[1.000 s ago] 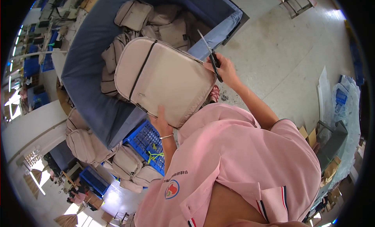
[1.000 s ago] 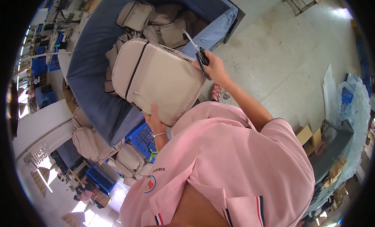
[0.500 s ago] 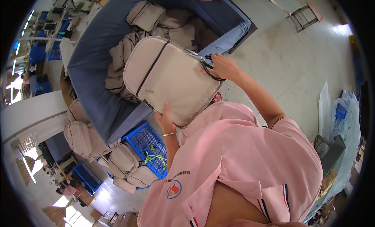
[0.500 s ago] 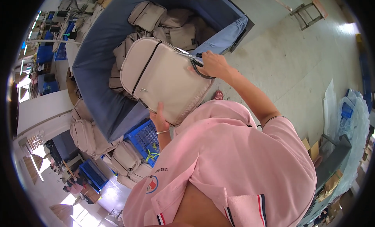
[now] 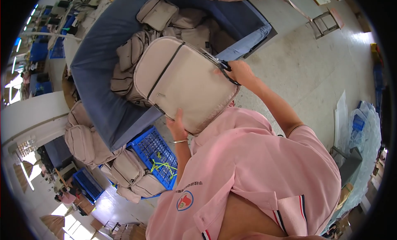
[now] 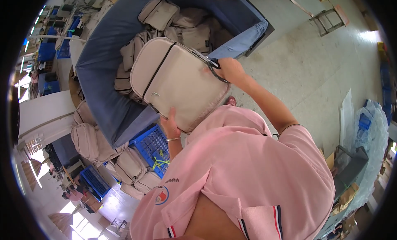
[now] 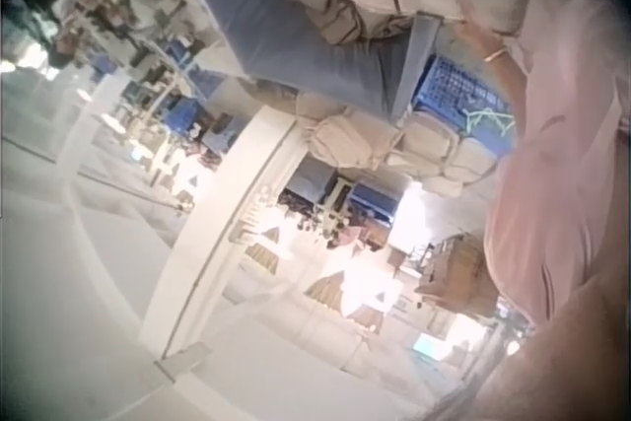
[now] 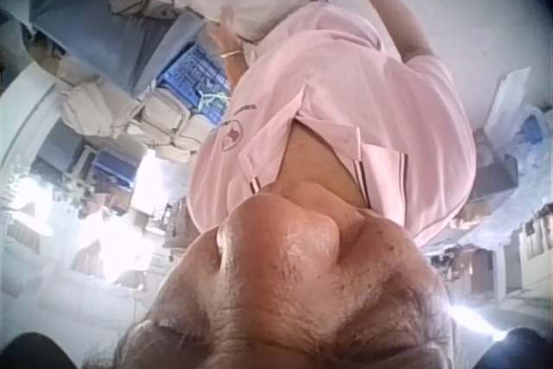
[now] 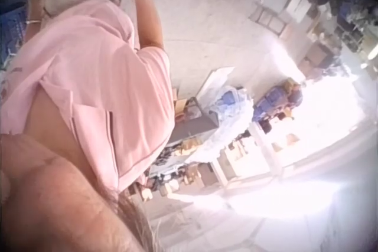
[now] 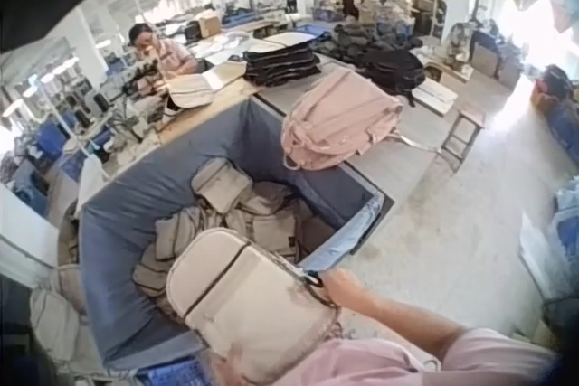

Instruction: The recorder uses scissors to trim loose threads from several manufactured backpack panels and then organizes them into bins.

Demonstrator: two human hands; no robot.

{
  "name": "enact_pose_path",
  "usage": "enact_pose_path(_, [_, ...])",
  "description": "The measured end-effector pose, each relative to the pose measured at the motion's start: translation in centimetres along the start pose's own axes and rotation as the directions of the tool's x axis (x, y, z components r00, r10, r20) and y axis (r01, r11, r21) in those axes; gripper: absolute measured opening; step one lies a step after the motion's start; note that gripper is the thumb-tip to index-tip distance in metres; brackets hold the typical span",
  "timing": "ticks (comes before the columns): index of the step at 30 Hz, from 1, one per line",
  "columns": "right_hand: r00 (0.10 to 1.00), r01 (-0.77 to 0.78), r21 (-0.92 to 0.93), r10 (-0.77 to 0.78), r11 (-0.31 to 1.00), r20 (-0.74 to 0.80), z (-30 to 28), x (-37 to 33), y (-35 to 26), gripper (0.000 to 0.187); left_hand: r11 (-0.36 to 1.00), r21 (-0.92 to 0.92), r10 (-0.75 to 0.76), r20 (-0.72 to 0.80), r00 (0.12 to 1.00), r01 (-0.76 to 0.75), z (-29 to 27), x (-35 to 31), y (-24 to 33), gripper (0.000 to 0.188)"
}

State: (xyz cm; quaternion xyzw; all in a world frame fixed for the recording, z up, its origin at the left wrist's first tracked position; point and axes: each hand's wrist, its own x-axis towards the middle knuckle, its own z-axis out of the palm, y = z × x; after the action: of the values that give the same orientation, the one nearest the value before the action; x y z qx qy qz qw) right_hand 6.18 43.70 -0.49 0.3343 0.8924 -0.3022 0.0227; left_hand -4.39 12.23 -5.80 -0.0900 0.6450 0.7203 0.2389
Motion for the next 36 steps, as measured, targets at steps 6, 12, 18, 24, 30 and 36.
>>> enact_pose_path(6, [0.963,0.144,-0.063,-0.154,0.988,-0.221,0.8,3.6,-0.3,0.079,0.997,-0.074,0.031,0.041,0.999,-0.028,0.0,-0.3,-0.5,0.047])
enact_pose_path(12, [0.983,0.185,-0.172,-0.184,0.967,0.025,-0.1,6.8,-2.6,0.078,0.998,-0.036,0.053,0.080,0.995,-0.051,-0.3,-0.4,-1.0,0.050])
enact_pose_path(18, [0.998,-0.054,0.307,0.039,0.950,0.055,-0.7,4.3,-0.6,0.060,0.999,0.032,0.000,0.056,0.998,-0.002,-1.7,-2.5,-1.2,0.048])
enact_pose_path(24, [0.994,-0.036,0.204,0.056,0.978,-0.093,-2.7,-6.0,4.8,0.064,0.954,-0.115,-0.258,0.161,0.953,0.277,-4.1,-5.5,-1.8,0.043])
enact_pose_path(30, [0.992,-0.121,0.047,0.123,0.992,-0.043,-1.8,-14.4,6.6,0.062,0.982,0.098,-0.179,0.255,0.950,0.158,-5.1,-5.7,-1.6,0.026])
enact_pose_path(36, [0.981,-0.174,0.114,0.182,0.978,-0.068,0.9,-17.8,6.2,0.059,0.983,0.121,-0.162,0.246,0.956,0.136,-4.2,-6.1,-0.1,0.019])
